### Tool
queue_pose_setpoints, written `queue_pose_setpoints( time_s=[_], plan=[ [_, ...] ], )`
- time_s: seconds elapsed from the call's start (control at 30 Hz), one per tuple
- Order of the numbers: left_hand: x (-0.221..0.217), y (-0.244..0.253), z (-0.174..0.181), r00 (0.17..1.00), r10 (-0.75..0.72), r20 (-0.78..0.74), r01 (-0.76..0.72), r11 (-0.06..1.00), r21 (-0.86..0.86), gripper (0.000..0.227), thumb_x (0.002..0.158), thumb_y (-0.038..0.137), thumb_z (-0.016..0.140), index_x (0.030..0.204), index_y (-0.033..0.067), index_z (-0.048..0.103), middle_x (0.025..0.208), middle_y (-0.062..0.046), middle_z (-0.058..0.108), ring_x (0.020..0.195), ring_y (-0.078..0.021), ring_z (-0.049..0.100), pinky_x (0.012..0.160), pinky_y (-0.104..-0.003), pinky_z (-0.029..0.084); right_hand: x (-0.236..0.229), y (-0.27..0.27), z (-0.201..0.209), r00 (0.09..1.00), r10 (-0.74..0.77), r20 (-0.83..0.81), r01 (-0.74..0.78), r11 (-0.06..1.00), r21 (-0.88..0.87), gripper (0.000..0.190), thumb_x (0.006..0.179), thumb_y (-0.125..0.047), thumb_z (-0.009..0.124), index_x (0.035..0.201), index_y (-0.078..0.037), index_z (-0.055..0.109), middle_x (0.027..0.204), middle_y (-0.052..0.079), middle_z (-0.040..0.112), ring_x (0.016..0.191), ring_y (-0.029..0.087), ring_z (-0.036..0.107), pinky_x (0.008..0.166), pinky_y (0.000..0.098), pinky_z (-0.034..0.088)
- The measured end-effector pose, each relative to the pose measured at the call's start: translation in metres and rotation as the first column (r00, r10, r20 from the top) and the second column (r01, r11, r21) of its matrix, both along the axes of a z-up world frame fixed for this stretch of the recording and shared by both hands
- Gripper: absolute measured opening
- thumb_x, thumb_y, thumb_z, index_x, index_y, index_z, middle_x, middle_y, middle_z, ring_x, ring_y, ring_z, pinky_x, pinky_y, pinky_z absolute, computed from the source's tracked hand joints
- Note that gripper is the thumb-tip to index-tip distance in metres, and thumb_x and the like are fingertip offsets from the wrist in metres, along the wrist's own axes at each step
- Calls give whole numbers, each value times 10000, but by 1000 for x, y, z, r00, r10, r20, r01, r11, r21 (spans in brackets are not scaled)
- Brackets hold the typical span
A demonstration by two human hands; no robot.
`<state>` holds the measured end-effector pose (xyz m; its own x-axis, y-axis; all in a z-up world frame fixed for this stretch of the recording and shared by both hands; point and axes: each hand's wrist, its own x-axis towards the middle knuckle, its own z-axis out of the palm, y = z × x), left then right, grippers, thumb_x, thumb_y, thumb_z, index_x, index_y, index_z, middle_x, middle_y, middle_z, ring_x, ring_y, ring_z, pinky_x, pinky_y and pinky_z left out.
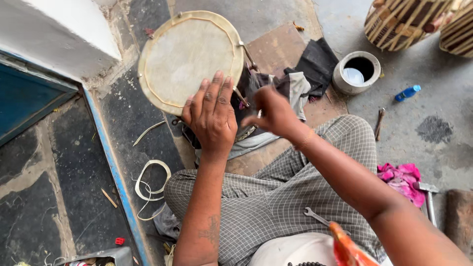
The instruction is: The person tightens and adjusts the lacing on a drum by hand and using a small metal tool, then uses a hammer and a wrench to tap the drum rim and tighten hardware.
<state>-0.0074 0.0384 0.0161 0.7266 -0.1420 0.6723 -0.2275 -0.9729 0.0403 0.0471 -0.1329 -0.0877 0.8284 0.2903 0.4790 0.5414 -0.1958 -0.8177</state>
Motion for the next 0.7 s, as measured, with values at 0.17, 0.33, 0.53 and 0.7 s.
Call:
queue_pose_setpoints(
  time_s=[0.17,0.33,0.53,0.7],
  plan=[
    [-1,-2,14,1000,-6,-17,7,998,69,430,1032,167,575,1455,208,638,1492,2,627,1395,-223,536,1172,-425,288,-1,11,0,937,-320,-140,334,938,92,581,727,-254,955,1058,-26,536,892,77,628,743,131,618,660,282,541],
    [8,-5,51,986,-114,-118,119,992,33,315,959,241,644,1243,130,723,1305,-84,704,1173,-278,619,946,-458,397,-34,37,-14,963,-169,-208,228,926,302,491,820,-202,898,1123,-42,546,983,55,674,867,99,684,764,278,595],
    [108,-39,64,782,-599,-172,623,749,224,206,946,287,676,882,96,717,897,-89,706,896,-285,690,869,-432,482,-13,44,-16,926,-246,-287,321,913,252,375,824,-79,903,973,-6,567,813,35,651,738,108,609,684,276,559],
    [116,-49,64,705,-338,-624,668,613,422,564,825,649,685,690,103,742,668,-119,713,698,-297,705,736,-418,507,-11,39,-39,945,-42,-325,203,855,478,178,901,37,760,1040,8,652,885,11,712,738,80,661,666,248,566]
  ],
)
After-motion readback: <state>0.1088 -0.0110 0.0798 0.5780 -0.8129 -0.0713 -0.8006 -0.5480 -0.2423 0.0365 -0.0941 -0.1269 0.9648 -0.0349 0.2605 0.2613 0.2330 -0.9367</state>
